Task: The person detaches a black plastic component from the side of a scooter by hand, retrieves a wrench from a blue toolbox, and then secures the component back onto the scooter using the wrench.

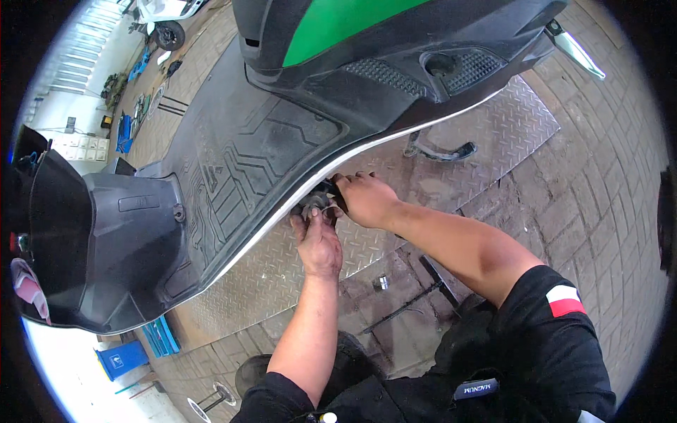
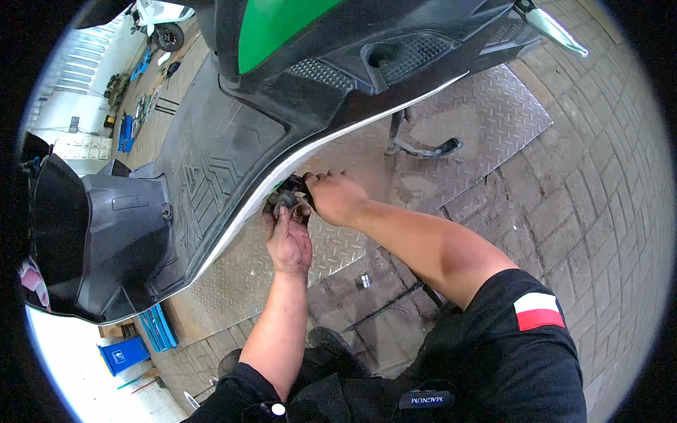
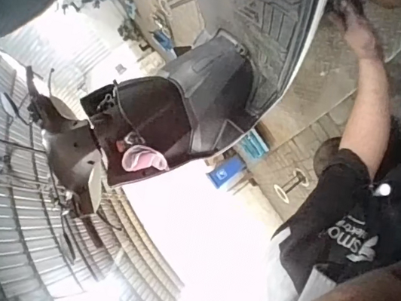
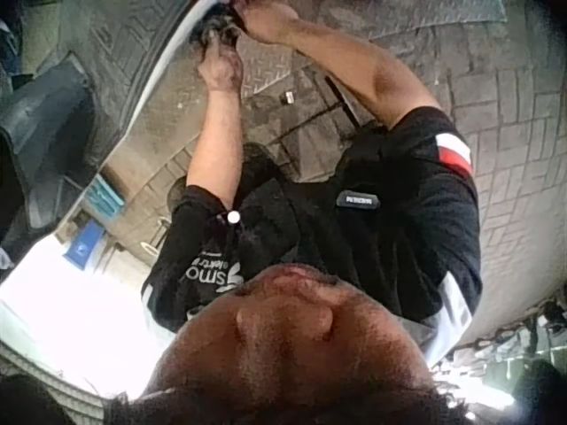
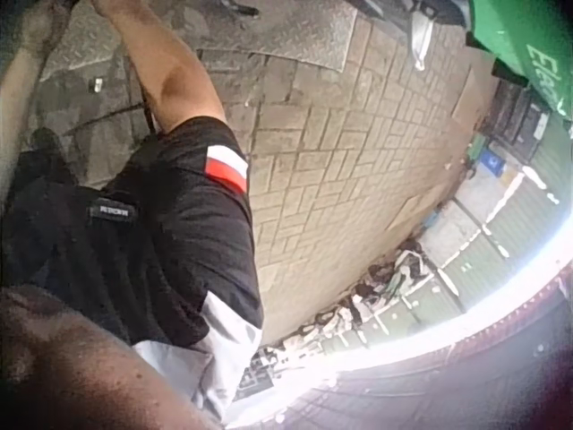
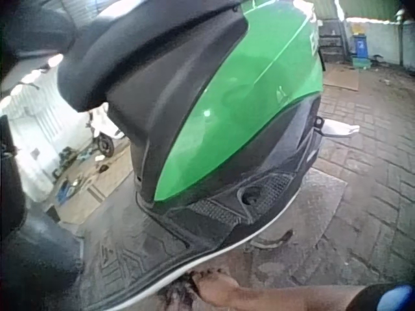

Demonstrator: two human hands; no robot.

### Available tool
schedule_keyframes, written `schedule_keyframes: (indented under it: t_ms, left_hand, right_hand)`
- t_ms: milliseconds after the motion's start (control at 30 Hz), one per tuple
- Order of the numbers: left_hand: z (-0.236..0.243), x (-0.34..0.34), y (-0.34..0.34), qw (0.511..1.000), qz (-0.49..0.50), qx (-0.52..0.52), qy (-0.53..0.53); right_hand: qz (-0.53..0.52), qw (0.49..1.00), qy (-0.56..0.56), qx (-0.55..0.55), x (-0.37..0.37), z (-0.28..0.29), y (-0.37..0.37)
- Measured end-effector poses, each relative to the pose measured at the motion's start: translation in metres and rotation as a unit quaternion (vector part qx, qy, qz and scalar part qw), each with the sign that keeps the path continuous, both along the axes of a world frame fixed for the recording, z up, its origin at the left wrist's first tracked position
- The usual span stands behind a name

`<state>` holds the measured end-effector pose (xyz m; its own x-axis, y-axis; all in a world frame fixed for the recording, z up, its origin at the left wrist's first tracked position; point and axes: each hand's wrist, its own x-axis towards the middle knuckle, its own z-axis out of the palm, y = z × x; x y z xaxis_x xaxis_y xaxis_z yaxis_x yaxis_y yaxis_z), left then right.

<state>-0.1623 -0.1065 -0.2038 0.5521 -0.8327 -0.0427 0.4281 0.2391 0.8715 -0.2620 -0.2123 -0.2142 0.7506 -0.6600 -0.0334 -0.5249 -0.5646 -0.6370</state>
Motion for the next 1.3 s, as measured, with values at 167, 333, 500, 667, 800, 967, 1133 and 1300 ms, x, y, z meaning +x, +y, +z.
schedule_keyframes:
  t_ms: [167,333,500,667,800,967,1133,1300]
  left_hand:
    - [-0.007,-0.002,-0.004,0.999,0.017,0.012,-0.042]
    - [-0.009,0.003,-0.001,1.0,0.008,0.014,-0.027]
    - [-0.01,0.006,0.002,1.0,-0.015,0.0,-0.027]
    - [-0.009,0.005,0.004,1.0,-0.019,0.013,-0.02]
    - [-0.007,0.004,0.003,0.999,-0.027,-0.003,-0.017]
    - [-0.006,0.004,0.001,1.0,-0.02,-0.006,-0.013]
    - [-0.007,0.004,0.0,1.0,-0.01,0.0,0.022]
    - [0.003,0.003,-0.006,0.994,0.073,0.084,-0.017]
  right_hand:
    - [0.006,1.0,0.003,0.007,-0.001,-0.001,-0.002]
    - [0.008,1.0,0.007,-0.002,0.0,-0.002,-0.002]
    - [-0.003,1.0,0.003,-0.007,-0.004,-0.002,0.001]
    - [-0.019,0.999,-0.002,0.034,-0.007,-0.005,0.0]
    - [-0.016,0.999,-0.036,0.031,-0.004,-0.006,-0.002]
    - [-0.005,0.999,-0.032,0.025,-0.003,0.0,-0.002]
    - [0.005,0.998,0.007,0.059,-0.005,0.005,-0.002]
    - [0.02,0.999,0.01,0.049,-0.004,0.007,-0.003]
